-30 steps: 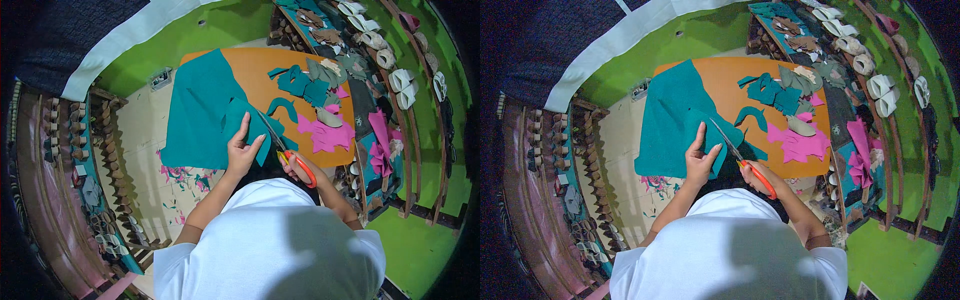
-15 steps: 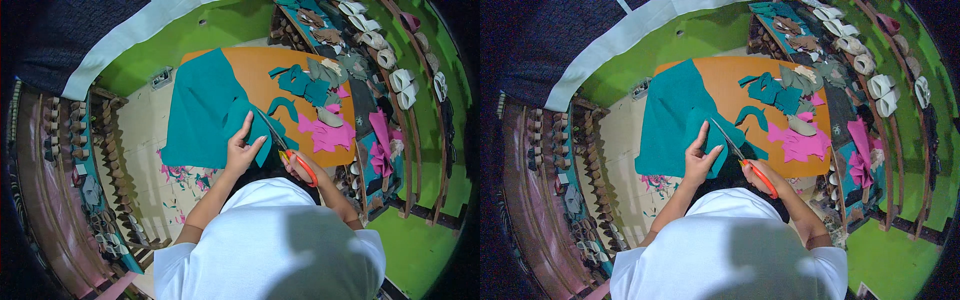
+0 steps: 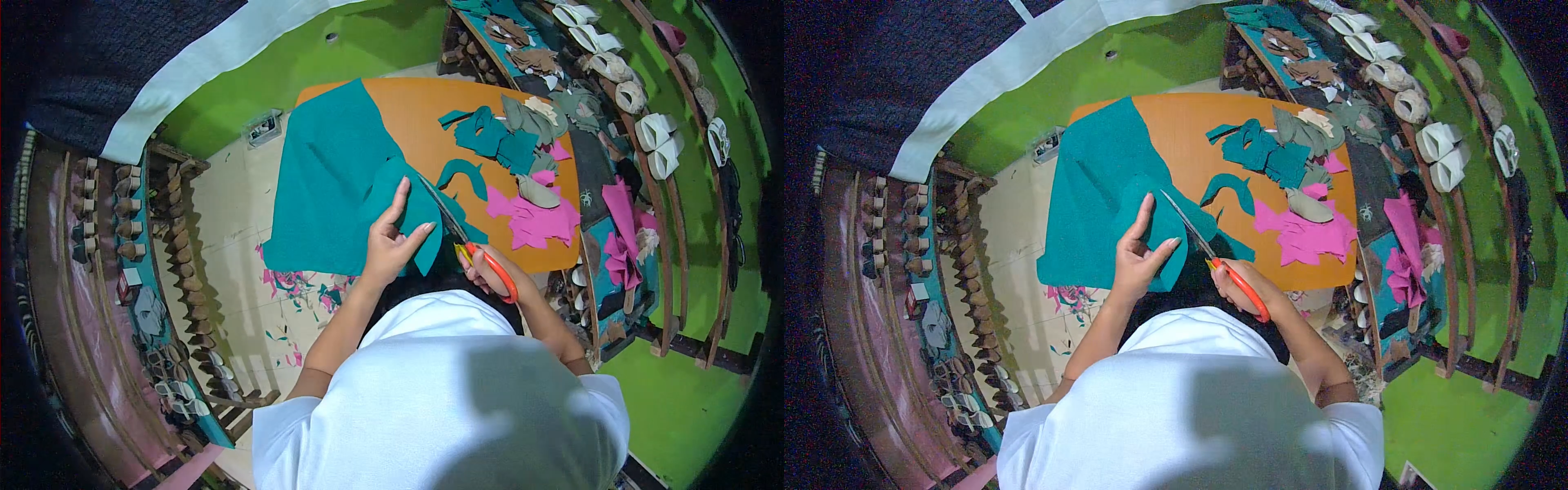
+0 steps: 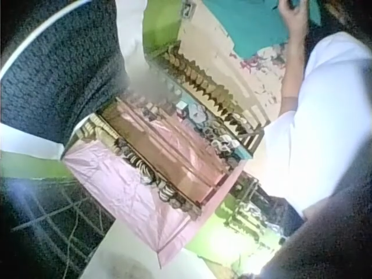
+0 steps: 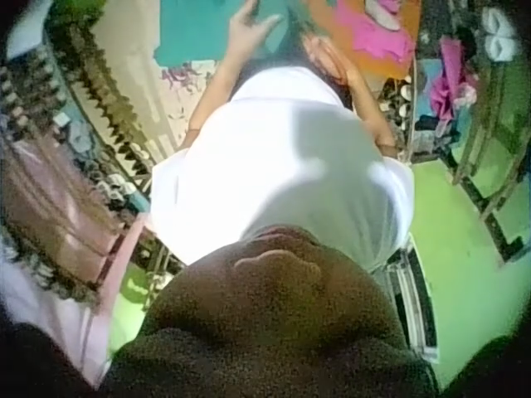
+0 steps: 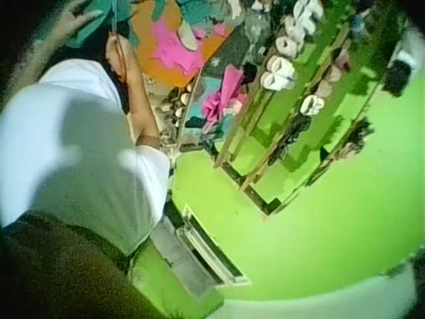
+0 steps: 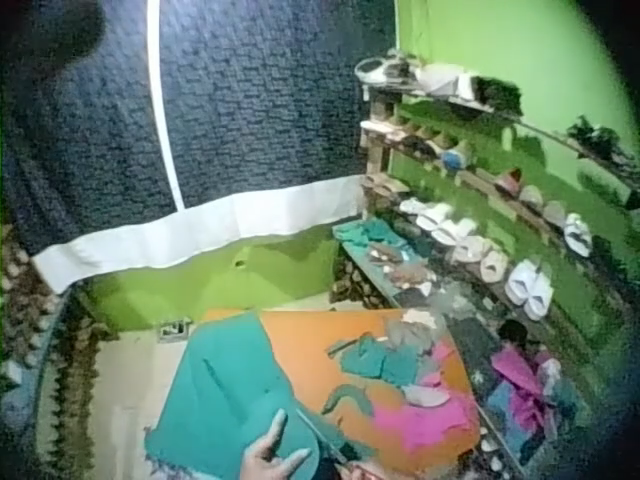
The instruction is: Cutting a pattern out of green fabric using scissors.
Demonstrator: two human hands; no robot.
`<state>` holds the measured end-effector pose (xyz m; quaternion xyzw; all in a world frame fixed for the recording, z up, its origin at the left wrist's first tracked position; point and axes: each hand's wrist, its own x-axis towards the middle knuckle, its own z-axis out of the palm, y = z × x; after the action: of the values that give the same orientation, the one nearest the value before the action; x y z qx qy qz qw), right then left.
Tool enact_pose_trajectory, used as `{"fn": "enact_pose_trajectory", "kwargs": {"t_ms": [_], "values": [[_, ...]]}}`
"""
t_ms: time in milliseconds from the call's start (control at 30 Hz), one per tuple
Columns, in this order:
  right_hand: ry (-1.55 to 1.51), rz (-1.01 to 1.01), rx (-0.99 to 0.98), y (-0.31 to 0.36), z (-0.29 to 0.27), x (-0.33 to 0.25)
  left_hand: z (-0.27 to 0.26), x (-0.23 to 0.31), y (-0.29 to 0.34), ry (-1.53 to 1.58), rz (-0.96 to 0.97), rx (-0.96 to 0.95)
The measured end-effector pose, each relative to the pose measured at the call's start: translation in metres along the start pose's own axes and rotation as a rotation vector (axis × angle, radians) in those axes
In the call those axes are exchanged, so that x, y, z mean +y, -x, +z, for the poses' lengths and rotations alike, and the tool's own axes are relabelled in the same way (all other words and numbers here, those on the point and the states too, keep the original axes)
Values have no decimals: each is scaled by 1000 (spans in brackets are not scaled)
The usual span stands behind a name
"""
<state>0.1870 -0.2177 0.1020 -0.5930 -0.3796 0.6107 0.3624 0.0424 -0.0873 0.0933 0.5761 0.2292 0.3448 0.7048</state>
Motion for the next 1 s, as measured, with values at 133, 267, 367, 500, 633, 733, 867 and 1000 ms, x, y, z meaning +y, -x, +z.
{"fn": "enact_pose_trajectory", "kwargs": {"t_ms": [133, 267, 367, 500, 633, 733, 867, 1000], "values": [[-48, -2, -24, -2, -1, 6, 0, -2, 1, -72, 26, -1], [-69, 18, -52, -3, -3, 3, -2, 4, 1, -68, -95, -44], [-13, 43, -31, -2, -4, -1, -4, 2, -1, -102, -1, -55], [50, 41, -10, 1, -4, -10, -7, 6, -2, -132, 11, -78], [101, 40, 2, -1, -6, -3, -8, 6, -5, -167, 12, -104], [88, 55, 4, 0, -6, -4, -7, 8, -6, -139, 19, -112], [72, 25, 25, 1, -3, -2, 1, -2, -4, -84, 53, 43], [43, 9, 24, -1, 0, -1, 9, -13, -2, 79, 38, 395]]}}
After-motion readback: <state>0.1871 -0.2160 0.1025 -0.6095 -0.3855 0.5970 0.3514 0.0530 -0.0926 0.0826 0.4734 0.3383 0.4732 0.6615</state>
